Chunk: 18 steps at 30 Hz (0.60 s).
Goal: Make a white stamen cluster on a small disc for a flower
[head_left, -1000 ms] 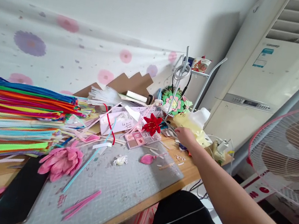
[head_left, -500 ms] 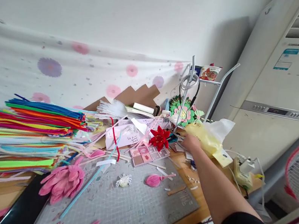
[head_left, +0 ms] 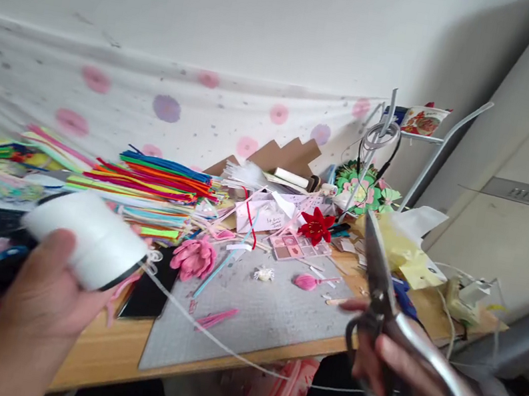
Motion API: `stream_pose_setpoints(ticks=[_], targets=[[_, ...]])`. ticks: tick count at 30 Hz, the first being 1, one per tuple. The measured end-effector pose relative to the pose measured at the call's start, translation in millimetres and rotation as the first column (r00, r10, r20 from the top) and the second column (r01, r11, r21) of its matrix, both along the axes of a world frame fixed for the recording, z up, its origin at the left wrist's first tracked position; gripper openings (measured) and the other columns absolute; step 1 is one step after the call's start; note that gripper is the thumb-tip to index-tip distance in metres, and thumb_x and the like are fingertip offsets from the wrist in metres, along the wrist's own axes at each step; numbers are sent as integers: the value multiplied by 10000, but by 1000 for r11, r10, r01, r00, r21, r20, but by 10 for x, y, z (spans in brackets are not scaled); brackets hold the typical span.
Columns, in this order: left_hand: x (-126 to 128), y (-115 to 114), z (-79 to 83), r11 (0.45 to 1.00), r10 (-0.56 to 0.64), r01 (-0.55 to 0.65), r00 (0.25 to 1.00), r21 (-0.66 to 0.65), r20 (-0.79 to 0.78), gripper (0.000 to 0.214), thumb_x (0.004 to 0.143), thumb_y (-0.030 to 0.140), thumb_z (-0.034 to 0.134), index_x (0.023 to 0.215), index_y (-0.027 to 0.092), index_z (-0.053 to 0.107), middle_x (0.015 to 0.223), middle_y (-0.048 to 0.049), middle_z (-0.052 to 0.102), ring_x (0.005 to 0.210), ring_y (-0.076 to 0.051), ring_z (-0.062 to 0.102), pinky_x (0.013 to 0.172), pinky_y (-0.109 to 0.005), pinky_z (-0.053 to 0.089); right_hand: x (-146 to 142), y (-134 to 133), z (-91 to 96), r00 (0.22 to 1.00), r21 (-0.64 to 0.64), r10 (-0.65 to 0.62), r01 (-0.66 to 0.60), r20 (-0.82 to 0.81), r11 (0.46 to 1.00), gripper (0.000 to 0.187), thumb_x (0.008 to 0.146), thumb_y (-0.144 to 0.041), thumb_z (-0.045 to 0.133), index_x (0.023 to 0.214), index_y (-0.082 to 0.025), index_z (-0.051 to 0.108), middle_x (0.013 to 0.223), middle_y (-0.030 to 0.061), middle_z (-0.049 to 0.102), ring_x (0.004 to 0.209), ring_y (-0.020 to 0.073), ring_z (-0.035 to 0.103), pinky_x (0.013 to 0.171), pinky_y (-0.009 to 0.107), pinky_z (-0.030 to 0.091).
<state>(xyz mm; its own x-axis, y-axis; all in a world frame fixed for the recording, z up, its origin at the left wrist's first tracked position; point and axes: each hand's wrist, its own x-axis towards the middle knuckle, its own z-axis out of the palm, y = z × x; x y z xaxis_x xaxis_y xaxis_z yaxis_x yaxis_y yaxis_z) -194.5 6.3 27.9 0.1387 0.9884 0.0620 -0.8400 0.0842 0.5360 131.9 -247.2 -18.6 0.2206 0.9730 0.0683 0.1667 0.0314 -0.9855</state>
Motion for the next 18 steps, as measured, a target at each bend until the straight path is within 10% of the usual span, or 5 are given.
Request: stream_pose_setpoints(ticks=[6,18], targets=[[148,35,122,956,101,-44,978,291,-182,592,475,367,909,994,221,665,772,15,733,671,-174,679,638,-283,593,-1160,77,-142,849,-88,391,-446,-355,890,741,762,-788,506,1156,-169,610,821,37,510,747,155,535,721,279,426],[72,-3,110,936,157,-65,957,346,-245,622,438,381,913,984,234,655,750,18,685,678,-176,678,610,-266,579,-1618,491,-480,780,-13,381,-446,-497,895,673,843,-724,469,957,-100,697,682,45,536,589,97,453,543,203,294]])
